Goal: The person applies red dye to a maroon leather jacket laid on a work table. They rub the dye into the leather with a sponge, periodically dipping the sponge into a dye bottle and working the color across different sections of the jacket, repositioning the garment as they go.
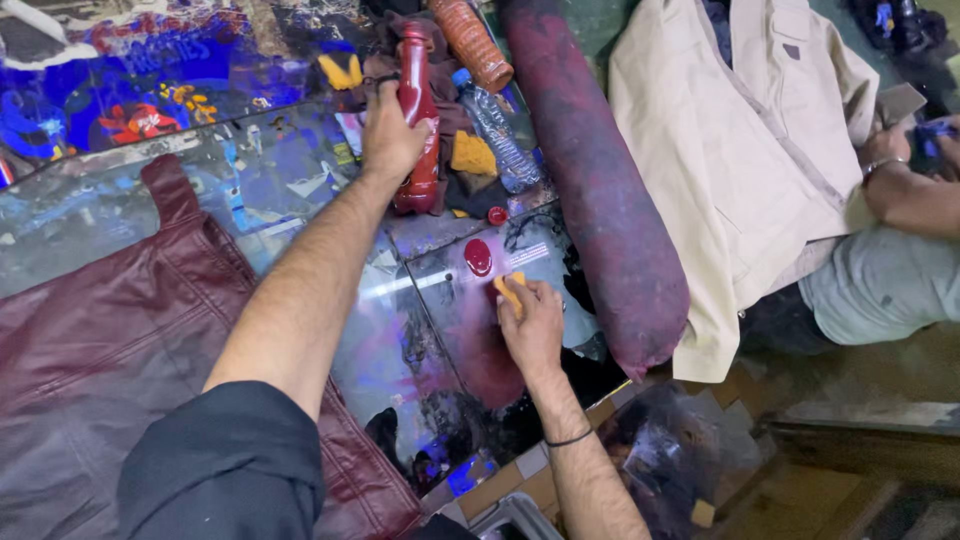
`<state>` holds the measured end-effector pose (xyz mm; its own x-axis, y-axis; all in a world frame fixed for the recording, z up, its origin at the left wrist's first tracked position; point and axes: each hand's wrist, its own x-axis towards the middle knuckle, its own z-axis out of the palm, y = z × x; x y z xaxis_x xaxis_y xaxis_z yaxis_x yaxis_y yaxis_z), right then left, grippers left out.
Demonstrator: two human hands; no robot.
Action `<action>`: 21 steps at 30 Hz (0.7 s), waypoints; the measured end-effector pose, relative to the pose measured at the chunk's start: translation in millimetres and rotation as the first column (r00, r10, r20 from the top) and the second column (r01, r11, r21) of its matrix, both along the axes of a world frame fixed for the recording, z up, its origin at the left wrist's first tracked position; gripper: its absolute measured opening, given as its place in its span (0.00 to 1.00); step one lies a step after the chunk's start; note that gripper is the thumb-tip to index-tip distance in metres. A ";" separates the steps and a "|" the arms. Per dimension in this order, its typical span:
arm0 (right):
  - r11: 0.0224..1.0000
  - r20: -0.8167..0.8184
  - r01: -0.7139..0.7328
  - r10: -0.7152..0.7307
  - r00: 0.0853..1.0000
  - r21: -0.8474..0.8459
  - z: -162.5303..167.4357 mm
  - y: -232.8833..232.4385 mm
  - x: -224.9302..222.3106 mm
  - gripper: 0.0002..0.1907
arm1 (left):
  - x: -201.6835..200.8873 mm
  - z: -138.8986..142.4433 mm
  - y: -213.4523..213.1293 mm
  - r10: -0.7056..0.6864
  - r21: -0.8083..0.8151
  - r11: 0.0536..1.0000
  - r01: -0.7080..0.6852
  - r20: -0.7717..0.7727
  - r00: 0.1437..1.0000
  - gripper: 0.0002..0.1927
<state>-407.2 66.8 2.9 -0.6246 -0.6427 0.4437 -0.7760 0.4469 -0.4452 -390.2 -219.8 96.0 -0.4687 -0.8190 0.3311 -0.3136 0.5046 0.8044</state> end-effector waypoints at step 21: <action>0.947 -0.021 -0.149 0.162 0.987 0.284 -32.1 27.9 -8.8 0.13 | 76.0 -30.7 49.9 -0.119 -0.122 0.985 0.120 0.016 0.993 0.40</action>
<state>-415.9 94.7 -29.2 -0.4913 -0.8325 0.2560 -0.8614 0.4212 -0.2837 -314.3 -169.8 65.3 -0.5643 -0.7101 0.4211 -0.2514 0.6337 0.7316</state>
